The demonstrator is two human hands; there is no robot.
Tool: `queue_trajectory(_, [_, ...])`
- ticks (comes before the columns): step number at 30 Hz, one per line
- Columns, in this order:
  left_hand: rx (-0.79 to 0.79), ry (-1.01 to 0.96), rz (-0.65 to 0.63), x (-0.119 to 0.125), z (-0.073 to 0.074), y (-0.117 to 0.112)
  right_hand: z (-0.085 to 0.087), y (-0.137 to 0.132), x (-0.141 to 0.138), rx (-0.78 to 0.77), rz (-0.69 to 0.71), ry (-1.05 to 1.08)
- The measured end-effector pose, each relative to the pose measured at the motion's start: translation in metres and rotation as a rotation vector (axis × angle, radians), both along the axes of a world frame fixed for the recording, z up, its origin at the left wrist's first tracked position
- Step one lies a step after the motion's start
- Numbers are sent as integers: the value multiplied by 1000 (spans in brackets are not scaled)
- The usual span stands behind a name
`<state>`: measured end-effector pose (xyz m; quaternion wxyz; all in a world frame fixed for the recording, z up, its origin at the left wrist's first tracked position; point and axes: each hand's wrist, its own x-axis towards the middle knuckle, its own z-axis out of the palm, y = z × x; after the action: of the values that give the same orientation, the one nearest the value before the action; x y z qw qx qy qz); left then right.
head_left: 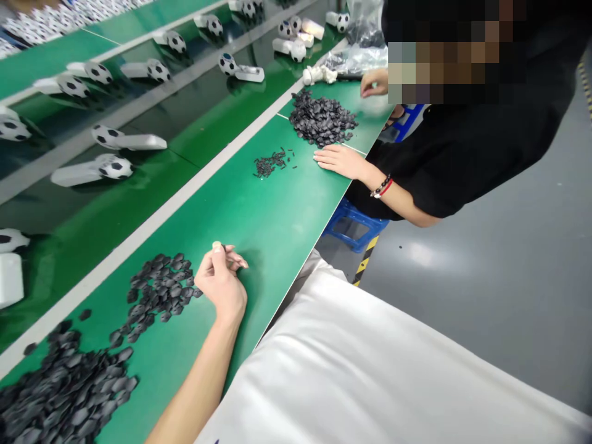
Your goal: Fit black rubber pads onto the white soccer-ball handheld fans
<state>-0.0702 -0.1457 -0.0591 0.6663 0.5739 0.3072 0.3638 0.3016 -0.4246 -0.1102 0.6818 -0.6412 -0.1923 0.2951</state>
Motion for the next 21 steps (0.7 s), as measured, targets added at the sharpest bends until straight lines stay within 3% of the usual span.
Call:
queue_trajectory(4, [14,-7,13,-1,-1,2,8,28,-9,97,-14,38])
queue_trajectory(10, [31,0,-22,-8,-5,0,22,38,-26,129,-38,57])
queue_trajectory(21, [49,17,-110,-16,3,-20,36,45,-44,-109,-26,-262])
